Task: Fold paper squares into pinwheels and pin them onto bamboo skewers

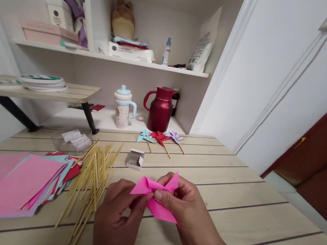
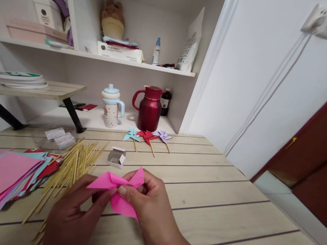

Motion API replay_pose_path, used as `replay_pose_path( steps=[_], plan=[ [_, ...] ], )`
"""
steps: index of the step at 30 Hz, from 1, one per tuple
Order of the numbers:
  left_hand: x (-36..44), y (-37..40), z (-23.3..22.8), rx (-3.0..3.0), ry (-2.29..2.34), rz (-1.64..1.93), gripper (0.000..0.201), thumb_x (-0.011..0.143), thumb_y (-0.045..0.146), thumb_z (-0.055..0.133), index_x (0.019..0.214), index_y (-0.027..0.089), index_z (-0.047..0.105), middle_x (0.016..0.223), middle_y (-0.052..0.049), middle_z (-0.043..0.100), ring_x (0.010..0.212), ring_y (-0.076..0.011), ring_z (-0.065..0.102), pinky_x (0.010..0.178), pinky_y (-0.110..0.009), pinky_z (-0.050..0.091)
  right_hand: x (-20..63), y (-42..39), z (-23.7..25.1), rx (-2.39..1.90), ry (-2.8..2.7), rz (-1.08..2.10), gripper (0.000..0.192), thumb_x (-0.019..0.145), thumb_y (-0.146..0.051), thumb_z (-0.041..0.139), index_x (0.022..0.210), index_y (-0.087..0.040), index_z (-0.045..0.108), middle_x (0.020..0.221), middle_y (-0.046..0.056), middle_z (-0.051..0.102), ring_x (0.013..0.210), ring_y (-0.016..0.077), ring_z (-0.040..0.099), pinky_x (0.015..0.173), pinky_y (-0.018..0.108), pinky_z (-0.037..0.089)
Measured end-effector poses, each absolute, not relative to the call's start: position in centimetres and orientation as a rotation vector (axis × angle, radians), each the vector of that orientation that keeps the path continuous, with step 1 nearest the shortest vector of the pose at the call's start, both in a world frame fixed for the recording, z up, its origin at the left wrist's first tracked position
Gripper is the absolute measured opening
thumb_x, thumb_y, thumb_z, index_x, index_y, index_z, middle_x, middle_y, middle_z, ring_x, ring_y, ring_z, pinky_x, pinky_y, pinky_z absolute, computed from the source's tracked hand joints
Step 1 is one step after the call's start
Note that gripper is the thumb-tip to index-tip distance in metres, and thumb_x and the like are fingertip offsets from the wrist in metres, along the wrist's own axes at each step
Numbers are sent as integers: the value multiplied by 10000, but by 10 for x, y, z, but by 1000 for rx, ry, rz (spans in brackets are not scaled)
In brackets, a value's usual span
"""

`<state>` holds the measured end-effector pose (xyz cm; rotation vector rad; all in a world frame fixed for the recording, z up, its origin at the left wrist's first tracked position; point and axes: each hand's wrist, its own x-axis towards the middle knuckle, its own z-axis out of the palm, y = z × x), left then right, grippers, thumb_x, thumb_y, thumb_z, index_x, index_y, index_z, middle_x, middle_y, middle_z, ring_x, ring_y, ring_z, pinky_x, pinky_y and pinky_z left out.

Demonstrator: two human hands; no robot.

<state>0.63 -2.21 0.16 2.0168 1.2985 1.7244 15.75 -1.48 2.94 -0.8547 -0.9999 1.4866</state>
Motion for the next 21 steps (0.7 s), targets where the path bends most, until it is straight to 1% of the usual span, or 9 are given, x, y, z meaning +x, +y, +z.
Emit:
replay_pose_path(
  steps=[3,6,9,12,14,16,19,21],
  plan=[
    [3,-21,-1,2128,1304,1823,81,837,206,702,885,262,737,812,21,670,760,-140,630,703,-239,501,156,-16,28,-832,-1005,1496,251,645,-287,877,730,-158,679,629,-33,612,581,91,521,559,204,399],
    [2,-19,-1,2180,1281,1882,73,839,198,691,856,256,732,784,25,671,734,-141,622,704,-250,492,154,-16,27,-819,-1000,1477,255,646,-290,877,711,-159,668,611,-42,593,566,84,503,537,192,380],
    [5,-16,0,2058,1347,1772,43,838,250,695,819,249,734,735,26,660,706,-147,618,665,-253,481,153,-12,25,-830,-946,1484,281,593,-272,906,698,-152,674,602,-42,605,561,80,504,543,190,385],
    [10,-14,5,1814,1378,1612,116,835,328,685,775,239,730,753,10,676,741,-170,637,671,-268,488,154,-5,23,-833,-866,1518,325,540,-267,930,736,-140,703,658,-11,671,611,104,566,616,219,445],
    [11,-12,10,1692,1356,1544,135,815,364,691,801,238,737,826,-8,704,811,-194,656,726,-289,501,156,-1,21,-830,-858,1529,340,535,-268,933,756,-127,716,697,14,701,647,119,596,658,236,464],
    [11,-11,13,1595,1366,1507,188,776,392,720,884,240,744,928,-26,717,908,-219,660,819,-324,501,158,2,19,-837,-871,1528,336,548,-271,930,763,-120,722,709,25,710,651,118,599,663,235,462],
    [8,-10,15,1491,1415,1502,316,726,412,752,989,237,741,1079,-60,701,1068,-254,627,965,-382,453,160,5,19,-851,-885,1510,339,554,-273,930,779,-121,727,716,19,709,641,107,591,653,227,458],
    [7,-9,15,1471,1432,1497,332,711,421,758,986,235,748,1122,-71,690,1116,-265,606,1007,-399,426,160,4,20,-860,-892,1491,341,543,-269,933,771,-125,724,698,6,697,630,101,582,636,218,456]
  ],
)
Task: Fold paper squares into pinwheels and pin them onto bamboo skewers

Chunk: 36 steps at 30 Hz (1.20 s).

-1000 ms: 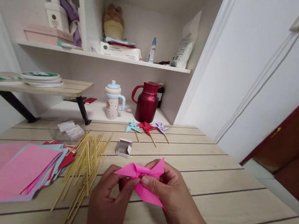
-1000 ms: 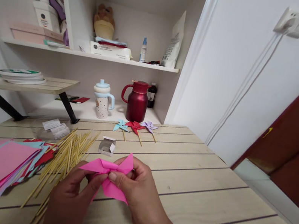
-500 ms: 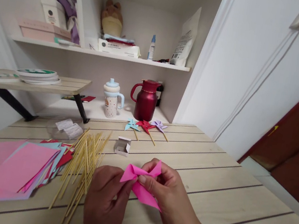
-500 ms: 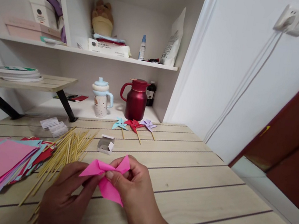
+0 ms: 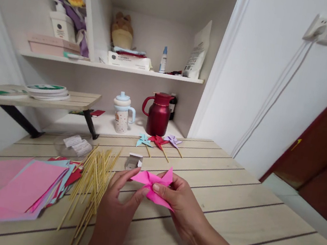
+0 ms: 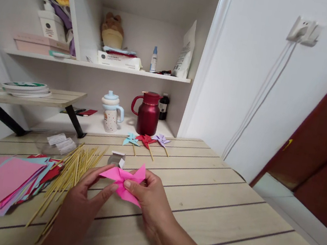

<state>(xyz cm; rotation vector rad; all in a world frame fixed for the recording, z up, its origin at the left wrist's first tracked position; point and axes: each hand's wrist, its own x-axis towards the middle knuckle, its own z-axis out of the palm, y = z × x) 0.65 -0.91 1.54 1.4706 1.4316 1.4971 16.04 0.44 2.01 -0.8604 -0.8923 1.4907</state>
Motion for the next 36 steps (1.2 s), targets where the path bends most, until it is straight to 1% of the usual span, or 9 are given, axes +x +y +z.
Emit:
replay_pose_path(
  steps=[4,9,15,20,22,25,29,32,36],
  plan=[
    [7,-10,18,1466,1425,1485,252,701,419,753,878,239,772,1034,-57,717,1049,-263,630,971,-382,441,159,3,22,-877,-927,1483,363,512,-254,942,762,-138,706,631,-25,654,582,90,554,576,200,443],
    [9,-13,20,1426,1343,1404,192,717,408,725,673,223,749,745,-18,710,736,-205,630,734,-298,479,157,2,20,-871,-976,1500,418,546,-273,931,867,-155,691,672,-25,654,590,94,566,572,204,467],
    [10,-14,17,1295,1304,1396,210,736,391,717,642,203,703,679,9,646,673,-159,571,624,-239,436,154,1,19,-889,-1007,1421,694,579,-228,908,1184,-213,569,637,-78,598,535,77,520,506,174,436],
    [12,-15,12,1241,1267,1441,226,748,384,728,631,196,684,659,21,595,652,-141,539,599,-224,426,153,-1,21,-918,-1042,1295,775,608,-158,866,1272,-252,478,579,-134,504,458,52,408,425,143,327],
    [12,-15,10,1233,1252,1461,220,752,379,733,640,198,681,662,23,589,652,-137,535,597,-220,430,152,-1,20,-900,-1013,1352,720,607,-184,871,1231,-237,517,613,-107,560,488,63,465,465,161,374],
    [12,-15,6,1257,1235,1484,189,757,362,736,664,203,692,681,17,619,665,-141,559,611,-223,452,152,0,16,-878,-1011,1437,469,610,-240,880,1006,-178,637,700,-33,644,587,96,556,565,212,448],
    [11,-16,6,1386,1268,1628,135,741,333,749,683,220,705,726,8,669,713,-158,610,675,-238,493,155,0,13,-889,-1126,1349,262,665,-270,856,716,-168,620,646,-43,575,576,89,492,543,212,389],
    [10,-19,6,1484,1316,1643,131,759,354,741,807,234,725,793,0,708,767,-174,650,720,-259,516,160,-3,17,-913,-1270,1166,204,717,-251,817,702,-180,626,671,-40,559,602,101,482,550,223,375],
    [7,-23,3,1566,1395,1615,261,791,392,729,1004,243,709,914,-18,738,899,-199,689,783,-279,538,164,-6,22,-891,-1420,958,123,760,-193,769,720,-191,653,751,-8,606,697,139,554,630,253,428]
  ],
)
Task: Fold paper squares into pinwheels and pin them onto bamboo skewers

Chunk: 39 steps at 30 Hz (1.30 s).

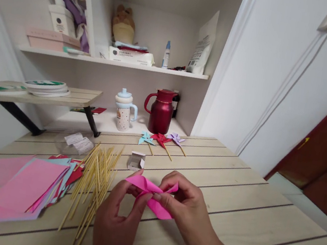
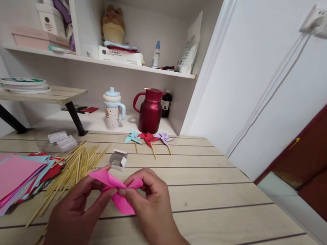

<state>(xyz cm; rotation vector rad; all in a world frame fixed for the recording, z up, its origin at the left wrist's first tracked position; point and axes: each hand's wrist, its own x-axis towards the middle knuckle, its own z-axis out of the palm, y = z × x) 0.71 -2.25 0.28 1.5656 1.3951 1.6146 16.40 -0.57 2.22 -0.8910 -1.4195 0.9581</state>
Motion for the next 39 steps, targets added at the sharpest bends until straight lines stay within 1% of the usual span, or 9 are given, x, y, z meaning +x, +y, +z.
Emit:
replay_pose_path(
  steps=[4,8,11,15,20,24,28,32,39],
  plan=[
    [3,-23,2,1793,1412,1691,218,824,351,709,1016,247,702,956,-30,744,930,-208,701,786,-287,555,165,-8,23,-847,-1531,740,103,790,-124,721,743,-206,678,752,5,628,718,155,588,648,268,456],
    [-3,-22,9,2148,1265,1817,169,845,205,674,1001,269,671,900,5,737,842,-158,702,770,-248,559,168,-14,23,-691,-1662,440,197,825,-53,641,837,-235,715,797,27,656,742,168,629,646,277,497],
    [-7,-22,15,2382,1069,1914,203,842,128,637,1006,248,651,880,-1,718,825,-144,691,754,-228,557,169,-19,24,-644,-1708,315,238,841,-50,632,908,-258,727,840,46,662,772,185,655,654,288,536],
    [-10,-22,20,2568,1004,1962,183,868,120,606,1015,216,659,884,-28,714,840,-147,681,775,-239,557,171,-22,24,-604,-1743,200,274,845,-27,604,943,-256,719,839,51,659,774,190,668,668,292,558],
    [-13,-22,25,2684,990,1949,128,884,144,601,971,198,677,830,-32,732,807,-149,684,795,-248,560,172,-21,24,-567,-1744,176,306,823,6,586,969,-244,685,859,54,668,806,198,672,712,312,567],
    [-16,-22,26,2752,989,1931,141,878,145,598,976,204,681,826,-36,757,792,-164,703,787,-269,571,170,-21,24,-575,-1713,196,272,833,-28,606,974,-252,669,835,52,684,802,209,675,702,325,568],
    [-18,-22,27,2844,1001,1891,151,885,159,591,987,206,692,831,-40,772,796,-175,715,796,-288,571,169,-22,26,-626,-1716,184,247,859,-60,612,994,-254,684,814,56,688,791,215,678,709,333,574],
    [-18,-22,33,2915,983,1863,146,894,148,573,952,188,700,809,-39,772,766,-158,712,796,-269,554,171,-23,25,-614,-1757,203,253,846,-24,587,952,-235,676,821,60,669,817,214,665,754,342,569],
    [-16,-23,39,2864,901,1825,146,885,119,559,908,182,688,775,-18,750,720,-135,683,791,-256,524,179,-22,23,-611,-1899,180,312,821,12,525,1003,-223,619,855,63,629,832,214,625,773,358,539]
  ],
)
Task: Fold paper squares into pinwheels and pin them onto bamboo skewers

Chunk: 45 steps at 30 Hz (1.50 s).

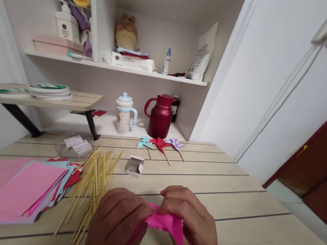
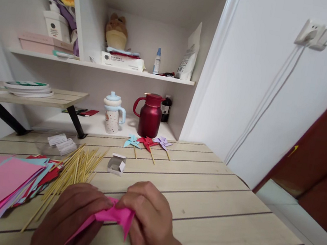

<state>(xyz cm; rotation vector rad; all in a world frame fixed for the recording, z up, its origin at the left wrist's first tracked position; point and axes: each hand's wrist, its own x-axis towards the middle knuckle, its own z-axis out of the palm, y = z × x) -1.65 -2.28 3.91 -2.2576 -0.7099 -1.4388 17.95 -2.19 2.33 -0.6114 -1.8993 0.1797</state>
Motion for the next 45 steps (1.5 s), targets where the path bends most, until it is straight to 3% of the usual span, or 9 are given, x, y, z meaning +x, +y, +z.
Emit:
replay_pose_path(
  steps=[4,9,14,19,24,26,30,34,45],
  plan=[
    [-11,-18,34,-2318,-792,-1547,145,840,94,605,891,203,687,780,1,736,724,-138,675,782,-262,515,177,-17,25,-631,-1931,184,279,829,-12,517,985,-216,625,870,64,632,819,207,601,731,338,505],
    [-2,-11,18,-2330,-1419,-1875,41,815,235,678,789,235,711,738,9,739,696,-177,696,674,-282,535,167,-7,27,-906,-1617,751,116,809,-103,649,774,-206,610,765,-4,601,723,148,565,663,258,451],
    [3,-9,16,-2295,-2047,-2151,192,759,384,698,818,212,760,805,-34,781,774,-239,719,737,-331,548,165,-2,27,-835,-1255,1407,275,731,-262,810,889,-205,592,708,-47,578,622,100,518,576,209,409],
    [4,-11,22,-2268,-2329,-2240,257,789,426,672,880,204,764,808,-22,781,803,-239,707,747,-330,541,168,-1,28,-792,-1163,1550,379,741,-312,824,1032,-205,606,814,-6,659,715,116,588,679,231,459],
    [2,-12,15,-2246,-1771,-2034,103,811,318,698,811,222,736,786,2,760,748,-194,690,714,-300,507,168,-2,30,-830,-1224,1438,285,714,-275,832,883,-200,615,784,-24,631,698,115,578,641,226,455],
    [-3,-13,13,-2230,-1357,-1840,29,829,231,681,839,229,709,781,20,740,746,-170,675,772,-302,478,168,-4,32,-869,-1365,1239,187,732,-193,796,828,-202,636,788,-22,628,726,124,584,659,237,460],
    [-17,-16,16,-2288,-899,-1391,195,851,102,622,1003,217,669,867,16,748,779,-136,666,964,-328,369,170,-10,34,-763,-1687,636,156,786,-53,681,799,-208,675,781,1,664,772,155,614,709,281,473],
    [-26,-19,21,-2272,-744,-1237,219,855,103,619,1058,169,671,899,-18,769,809,-136,674,1009,-350,325,172,-12,33,-581,-1797,337,142,840,-68,655,880,-201,680,783,32,685,778,180,625,729,333,484],
    [-14,-21,31,-2251,-717,-1370,173,911,89,523,942,166,674,800,-1,766,753,-104,673,923,-289,401,174,-19,29,-563,-1916,154,225,813,20,533,915,-160,620,793,60,642,742,179,566,807,412,472]
  ],
)
